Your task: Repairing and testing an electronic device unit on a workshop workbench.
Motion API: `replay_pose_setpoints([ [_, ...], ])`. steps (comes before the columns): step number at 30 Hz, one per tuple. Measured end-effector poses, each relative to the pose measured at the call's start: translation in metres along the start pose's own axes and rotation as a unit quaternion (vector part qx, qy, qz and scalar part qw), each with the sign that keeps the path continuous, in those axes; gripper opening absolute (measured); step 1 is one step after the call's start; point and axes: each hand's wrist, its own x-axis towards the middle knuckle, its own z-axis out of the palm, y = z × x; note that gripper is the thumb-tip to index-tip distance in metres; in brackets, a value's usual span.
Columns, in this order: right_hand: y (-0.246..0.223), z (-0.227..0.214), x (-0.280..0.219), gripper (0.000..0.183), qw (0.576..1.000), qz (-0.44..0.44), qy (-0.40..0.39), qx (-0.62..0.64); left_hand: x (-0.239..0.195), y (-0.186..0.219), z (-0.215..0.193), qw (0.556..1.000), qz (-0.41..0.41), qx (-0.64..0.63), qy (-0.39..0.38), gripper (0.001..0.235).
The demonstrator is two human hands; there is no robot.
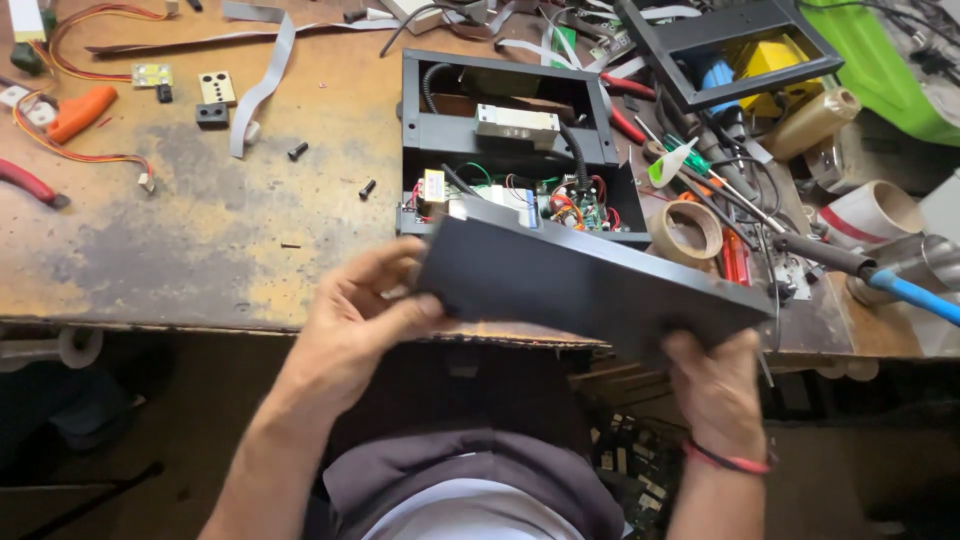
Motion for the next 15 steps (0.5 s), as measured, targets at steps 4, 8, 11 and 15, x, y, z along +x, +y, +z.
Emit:
replay_pose_setpoints([
  [4,0.065,-0.105,-0.017,0.033,0.892,-0.216,0.090,-0.386,-0.022,-0.012,0.021,0.985,-0.025,0.028,-0.168,0.041],
  [8,0.030,-0.119,-0.024,0.046,0.995,0.034,-0.063,0.073,-0.044,-0.042,0.032,0.941,-0.218,0.059,-0.253,0.041],
  [11,0.022,-0.140,-0.039,0.046,0.992,0.072,-0.066,0.078,-0.054,-0.067,0.030,0.926,-0.239,0.110,-0.273,0.039],
  [15,0.015,-0.180,-0.052,0.045,0.999,-0.012,-0.034,0.032,-0.051,-0.076,0.042,0.937,-0.209,0.128,-0.248,0.043],
])
